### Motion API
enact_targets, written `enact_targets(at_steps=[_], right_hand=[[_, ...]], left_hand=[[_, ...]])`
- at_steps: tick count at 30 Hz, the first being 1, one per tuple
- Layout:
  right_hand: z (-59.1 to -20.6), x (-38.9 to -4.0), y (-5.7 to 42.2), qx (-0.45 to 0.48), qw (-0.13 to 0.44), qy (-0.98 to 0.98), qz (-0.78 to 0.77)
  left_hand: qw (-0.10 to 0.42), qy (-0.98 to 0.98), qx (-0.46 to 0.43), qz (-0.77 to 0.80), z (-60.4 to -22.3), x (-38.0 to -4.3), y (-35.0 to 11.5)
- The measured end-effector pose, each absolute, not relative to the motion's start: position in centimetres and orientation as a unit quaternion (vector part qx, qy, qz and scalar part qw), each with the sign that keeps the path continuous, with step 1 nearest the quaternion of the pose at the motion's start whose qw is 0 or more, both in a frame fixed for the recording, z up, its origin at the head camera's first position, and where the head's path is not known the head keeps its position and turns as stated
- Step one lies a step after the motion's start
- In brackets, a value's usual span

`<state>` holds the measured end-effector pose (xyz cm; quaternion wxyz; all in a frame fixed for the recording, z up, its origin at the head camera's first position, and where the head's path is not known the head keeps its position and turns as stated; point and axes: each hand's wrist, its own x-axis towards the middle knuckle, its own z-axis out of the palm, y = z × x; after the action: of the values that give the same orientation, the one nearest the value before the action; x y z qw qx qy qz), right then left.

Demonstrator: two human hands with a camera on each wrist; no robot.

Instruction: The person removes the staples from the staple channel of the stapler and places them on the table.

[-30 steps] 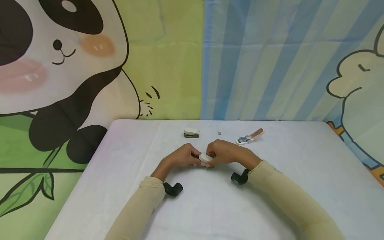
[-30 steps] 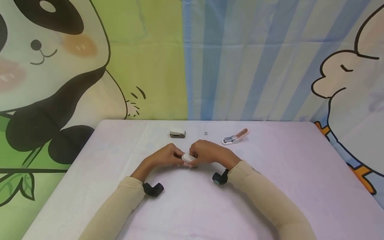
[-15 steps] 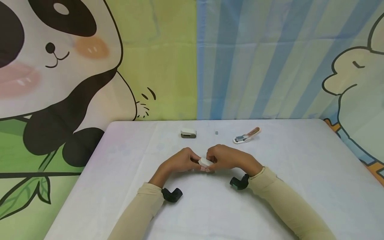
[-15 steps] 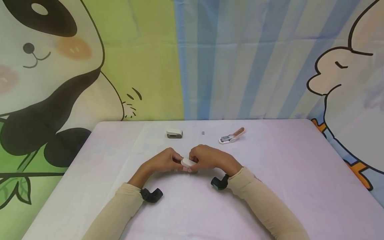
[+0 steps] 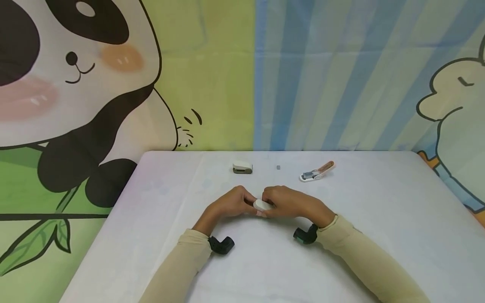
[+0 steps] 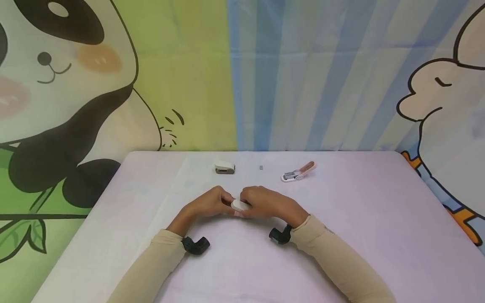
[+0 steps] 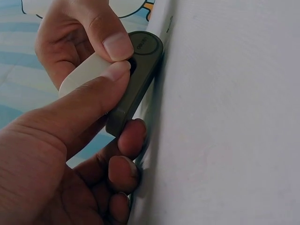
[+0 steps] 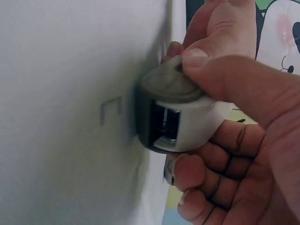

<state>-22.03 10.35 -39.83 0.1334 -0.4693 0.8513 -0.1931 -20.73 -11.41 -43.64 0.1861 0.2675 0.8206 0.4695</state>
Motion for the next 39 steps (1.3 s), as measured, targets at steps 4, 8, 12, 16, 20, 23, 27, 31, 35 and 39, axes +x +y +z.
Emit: enact_targets(at_steps=[4,8,12,16,20,23,27,31,35,39], right_hand=[[-40.1,-21.8,10.5,-0.466,0.134,0.851,-0.199],[-40.2,-21.8,10.7,-0.465,0.130,0.853,-0.200],[-40.4,-22.0,10.9,-0.460,0.134,0.854,-0.203],[-40.6,-22.5,11.0,-0.442,0.155,0.855,-0.224],[-40.5,-22.7,11.0,-0.437,0.173,0.848,-0.243],[-40.2,-22.7,11.0,-0.442,0.176,0.844,-0.249],[-39.8,-22.7,11.1,-0.441,0.176,0.843,-0.255],[-39.7,-22.8,11.2,-0.422,0.178,0.849,-0.263],[-39.6,-23.0,11.3,-0.399,0.186,0.855,-0.273],[-39.2,-23.0,11.6,-0.388,0.197,0.860,-0.268]], left_hand=[[0.185,0.823,0.261,0.470,-44.0,-20.7,-11.2],[0.170,0.825,0.265,0.470,-44.1,-20.7,-11.1],[0.150,0.826,0.262,0.477,-44.1,-20.6,-11.0],[0.135,0.838,0.234,0.474,-44.0,-20.3,-11.1],[0.138,0.844,0.221,0.469,-43.7,-20.1,-11.4],[0.142,0.841,0.230,0.469,-43.7,-20.2,-11.5],[0.146,0.839,0.232,0.469,-43.7,-20.4,-11.5],[0.158,0.840,0.225,0.468,-43.6,-20.7,-11.3],[0.162,0.845,0.222,0.460,-43.4,-20.8,-11.3],[0.161,0.847,0.225,0.454,-43.4,-20.9,-11.2]])
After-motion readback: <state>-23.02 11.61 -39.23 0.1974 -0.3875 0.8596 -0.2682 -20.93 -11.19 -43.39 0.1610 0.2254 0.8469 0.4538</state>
